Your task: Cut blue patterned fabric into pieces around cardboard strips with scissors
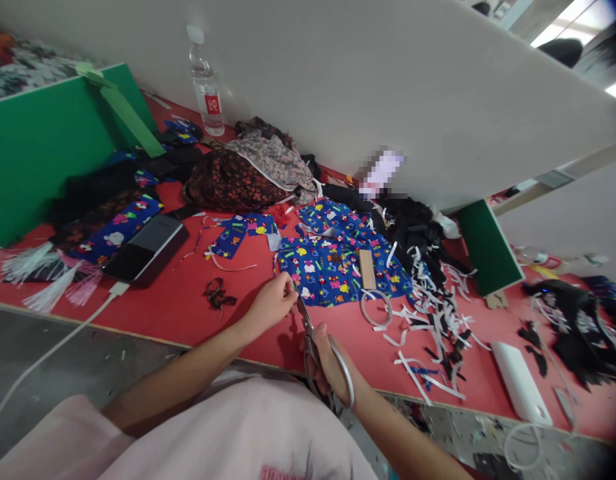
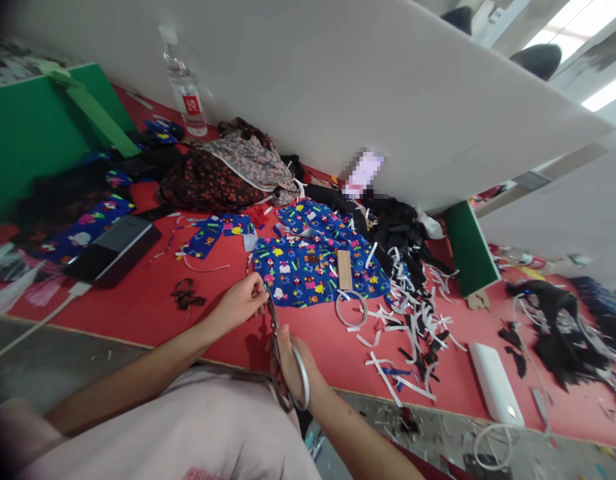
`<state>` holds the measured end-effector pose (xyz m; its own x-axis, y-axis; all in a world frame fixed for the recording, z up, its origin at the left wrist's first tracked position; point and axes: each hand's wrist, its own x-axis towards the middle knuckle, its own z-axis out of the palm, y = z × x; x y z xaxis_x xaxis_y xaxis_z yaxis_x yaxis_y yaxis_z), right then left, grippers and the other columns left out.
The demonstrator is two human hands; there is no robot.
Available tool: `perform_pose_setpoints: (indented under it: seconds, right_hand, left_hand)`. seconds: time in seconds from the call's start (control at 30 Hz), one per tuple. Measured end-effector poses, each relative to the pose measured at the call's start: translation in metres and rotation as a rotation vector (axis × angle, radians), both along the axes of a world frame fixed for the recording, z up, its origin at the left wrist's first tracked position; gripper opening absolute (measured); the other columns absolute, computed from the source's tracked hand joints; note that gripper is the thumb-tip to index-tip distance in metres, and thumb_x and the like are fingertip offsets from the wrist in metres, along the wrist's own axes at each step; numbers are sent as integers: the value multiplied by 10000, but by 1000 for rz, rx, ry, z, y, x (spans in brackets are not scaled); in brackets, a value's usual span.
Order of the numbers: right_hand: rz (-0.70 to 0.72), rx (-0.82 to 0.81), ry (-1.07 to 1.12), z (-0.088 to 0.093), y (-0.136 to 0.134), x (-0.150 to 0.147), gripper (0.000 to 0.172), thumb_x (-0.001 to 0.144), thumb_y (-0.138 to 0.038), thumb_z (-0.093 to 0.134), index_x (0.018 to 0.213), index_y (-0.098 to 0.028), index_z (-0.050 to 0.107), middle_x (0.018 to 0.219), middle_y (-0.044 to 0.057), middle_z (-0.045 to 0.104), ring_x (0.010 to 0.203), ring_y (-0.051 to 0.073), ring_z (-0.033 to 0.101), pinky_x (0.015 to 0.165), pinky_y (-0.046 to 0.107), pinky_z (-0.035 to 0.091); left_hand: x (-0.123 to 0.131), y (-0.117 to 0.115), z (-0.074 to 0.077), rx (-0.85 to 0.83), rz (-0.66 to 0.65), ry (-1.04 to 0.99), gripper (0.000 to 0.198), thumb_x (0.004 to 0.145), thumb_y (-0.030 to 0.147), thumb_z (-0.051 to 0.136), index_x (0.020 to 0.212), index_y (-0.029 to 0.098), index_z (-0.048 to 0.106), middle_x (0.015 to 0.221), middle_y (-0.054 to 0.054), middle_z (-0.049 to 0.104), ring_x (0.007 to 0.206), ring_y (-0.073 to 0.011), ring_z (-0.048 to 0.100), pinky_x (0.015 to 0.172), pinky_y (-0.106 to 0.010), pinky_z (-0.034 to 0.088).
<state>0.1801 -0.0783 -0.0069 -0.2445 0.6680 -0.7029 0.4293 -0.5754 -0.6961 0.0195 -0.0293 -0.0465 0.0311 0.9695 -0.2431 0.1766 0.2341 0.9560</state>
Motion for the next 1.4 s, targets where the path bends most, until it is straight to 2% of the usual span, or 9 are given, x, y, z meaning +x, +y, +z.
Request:
perform_pose_setpoints:
  seconds: [0.27,0.4,0.73,1.0,1.4]
  right_hand:
    - [-13,-60,77,0,4,0,794,697,-829,142,867,-154,524,441,-66,437,264,40,329,262,149,249]
    - [14,-59,71,0,10,-2,795,696,-830,132,847,-154,522,431,-67,424,269,43,346,268,144,220]
    - [38,-42,51,-1,13,-3,783,709,-820,108,795,-160,522,447,-54,446,280,56,375,276,165,255]
    - [10,33,29,-4,9,-4,723,735,-795,190,803,-161,530,411,-68,414,251,45,310,249,160,200]
    - [6,-53,24,2,20,-10,770,714,-818,155,811,-157,537,421,-59,421,265,66,367,259,173,275]
  left_hand:
    - [-1,-1,0,-25,18,-73,167,764,227,471,714,233,312,522,80,529,454,-116,548,431,-206,363]
    - [-2,-1,-2,-4,17,-40,160,765,227,468,717,231,316,526,81,525,454,-113,540,435,-206,348]
    - [-2,0,-2,4,31,-5,166,752,192,476,710,229,319,551,79,518,464,-113,537,455,-211,352]
    - [-3,1,0,20,88,5,172,701,163,539,682,222,378,548,78,474,472,-105,482,472,-218,358]
    - [-3,0,0,22,42,13,170,730,172,501,698,225,342,548,76,489,494,-113,522,469,-214,351]
